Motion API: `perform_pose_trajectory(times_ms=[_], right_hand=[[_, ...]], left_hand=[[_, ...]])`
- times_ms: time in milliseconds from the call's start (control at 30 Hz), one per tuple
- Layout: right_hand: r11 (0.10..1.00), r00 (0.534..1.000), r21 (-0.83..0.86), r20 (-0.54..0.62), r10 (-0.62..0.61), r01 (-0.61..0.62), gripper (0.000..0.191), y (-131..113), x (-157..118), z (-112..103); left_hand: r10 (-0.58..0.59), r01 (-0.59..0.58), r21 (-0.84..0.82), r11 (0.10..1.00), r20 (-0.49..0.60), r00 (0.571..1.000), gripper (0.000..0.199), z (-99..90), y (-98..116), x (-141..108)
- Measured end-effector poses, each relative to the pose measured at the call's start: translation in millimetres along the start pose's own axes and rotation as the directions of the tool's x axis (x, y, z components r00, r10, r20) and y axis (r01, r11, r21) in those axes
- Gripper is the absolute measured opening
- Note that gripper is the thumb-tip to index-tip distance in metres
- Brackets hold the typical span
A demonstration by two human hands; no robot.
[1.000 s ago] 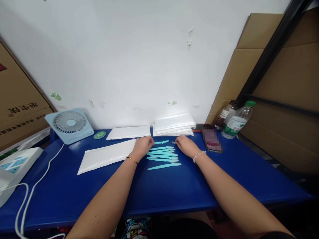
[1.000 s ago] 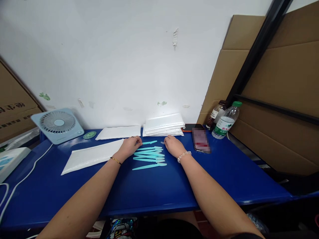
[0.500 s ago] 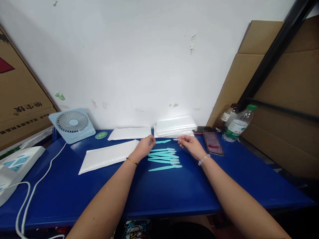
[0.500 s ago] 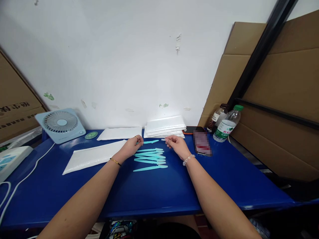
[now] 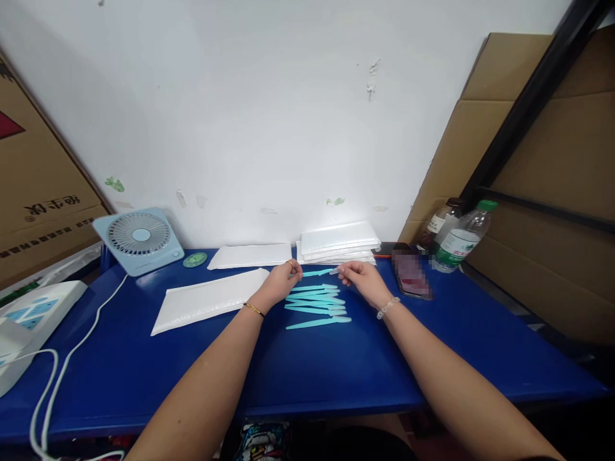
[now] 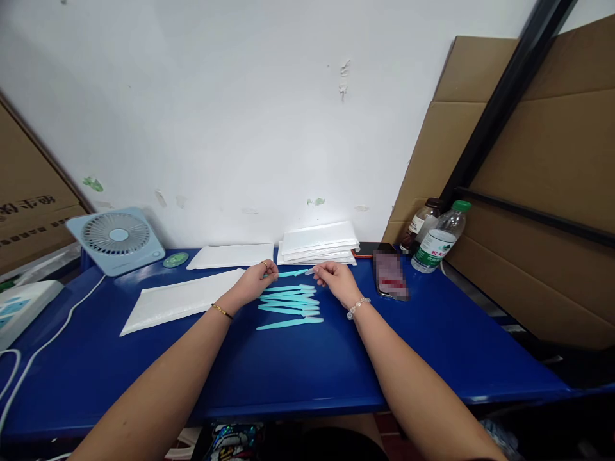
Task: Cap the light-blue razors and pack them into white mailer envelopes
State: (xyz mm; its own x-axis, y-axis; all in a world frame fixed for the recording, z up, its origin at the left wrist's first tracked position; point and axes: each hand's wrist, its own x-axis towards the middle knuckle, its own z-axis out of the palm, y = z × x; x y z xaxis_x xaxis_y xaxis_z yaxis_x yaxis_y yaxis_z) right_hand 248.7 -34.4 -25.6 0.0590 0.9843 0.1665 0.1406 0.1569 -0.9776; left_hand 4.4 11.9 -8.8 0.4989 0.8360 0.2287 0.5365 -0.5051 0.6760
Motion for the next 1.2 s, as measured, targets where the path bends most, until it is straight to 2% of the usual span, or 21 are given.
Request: perform_pose_trajectory(times_ms=[167,333,400,467,533,600,667,700,767,800,867,967,1067,1200], right_hand=[[1.0,1.0,0.009,-0.008,-0.01,0.01,0.038,1,1,-3],[0.999,0.998,-0.034,0.066,-0.007,0.009,0.036,-2,-2,7],[0.996,0.996,-0.081,0.092,-0.015,0.022,0.034,-3,-4,8],[0.978,0.994,-0.198,0.105,-0.042,0.062,0.032,-2,-4,7],[0.918,0.99,-0.38,0.117,-0.077,0.116,0.029,-2,-4,5],[0.831,0.982,-0.528,0.155,-0.11,0.177,0.029,-3,-5,3],[0.762,0.954,-0.587,0.266,-0.136,0.272,0.034,-7,-9,3],[0.733,0.929,-0.594,0.344,-0.14,0.331,0.044,-10,-12,4],[0.663,0.86,-0.603,0.495,-0.124,0.443,0.069,-18,-20,9],[0.625,0.83,-0.614,0.547,-0.105,0.483,0.073,-22,-25,12],[0.549,0.801,-0.646,0.594,-0.076,0.53,0.057,-28,-33,20],[0.439,0.816,-0.721,0.575,-0.051,0.536,0.029,-32,-40,32],[0.334,0.84,-0.793,0.543,0.005,0.51,0.024,-32,-42,40],[0.246,0.857,-0.835,0.515,0.033,0.492,0.024,-32,-45,45]], left_hand=[[-0.012,0.012,-0.018,1.0,0.014,1.0,0.011,0.5,0,1],[-0.001,0.001,-0.012,1.0,0.041,0.999,0.012,3.5,7,0],[-0.008,0.007,0.009,1.0,0.069,0.998,0.015,4.4,10,-1],[-0.021,0.015,0.07,0.997,0.082,0.996,0.022,4.4,12,-3],[-0.009,-0.009,0.18,0.984,0.102,0.995,0.039,3.2,15,-6],[0.016,-0.071,0.295,0.953,0.186,0.982,0.072,1.6,18,-11],[0.015,-0.135,0.373,0.918,0.308,0.951,0.096,0.7,23,-17],[0.004,-0.153,0.397,0.905,0.35,0.937,0.098,0.9,26,-20],[-0.012,-0.166,0.437,0.884,0.376,0.926,0.088,3.0,32,-24],[-0.012,-0.172,0.455,0.874,0.374,0.928,0.077,4.8,35,-26],[0.0,-0.197,0.495,0.846,0.37,0.929,0.052,9.5,41,-27],[0.02,-0.245,0.572,0.783,0.371,0.929,0.027,16.7,47,-28],[0.02,-0.266,0.623,0.736,0.373,0.928,0.024,22.2,51,-30],[0.037,-0.28,0.636,0.719,0.368,0.929,0.025,29.5,58,-34]])
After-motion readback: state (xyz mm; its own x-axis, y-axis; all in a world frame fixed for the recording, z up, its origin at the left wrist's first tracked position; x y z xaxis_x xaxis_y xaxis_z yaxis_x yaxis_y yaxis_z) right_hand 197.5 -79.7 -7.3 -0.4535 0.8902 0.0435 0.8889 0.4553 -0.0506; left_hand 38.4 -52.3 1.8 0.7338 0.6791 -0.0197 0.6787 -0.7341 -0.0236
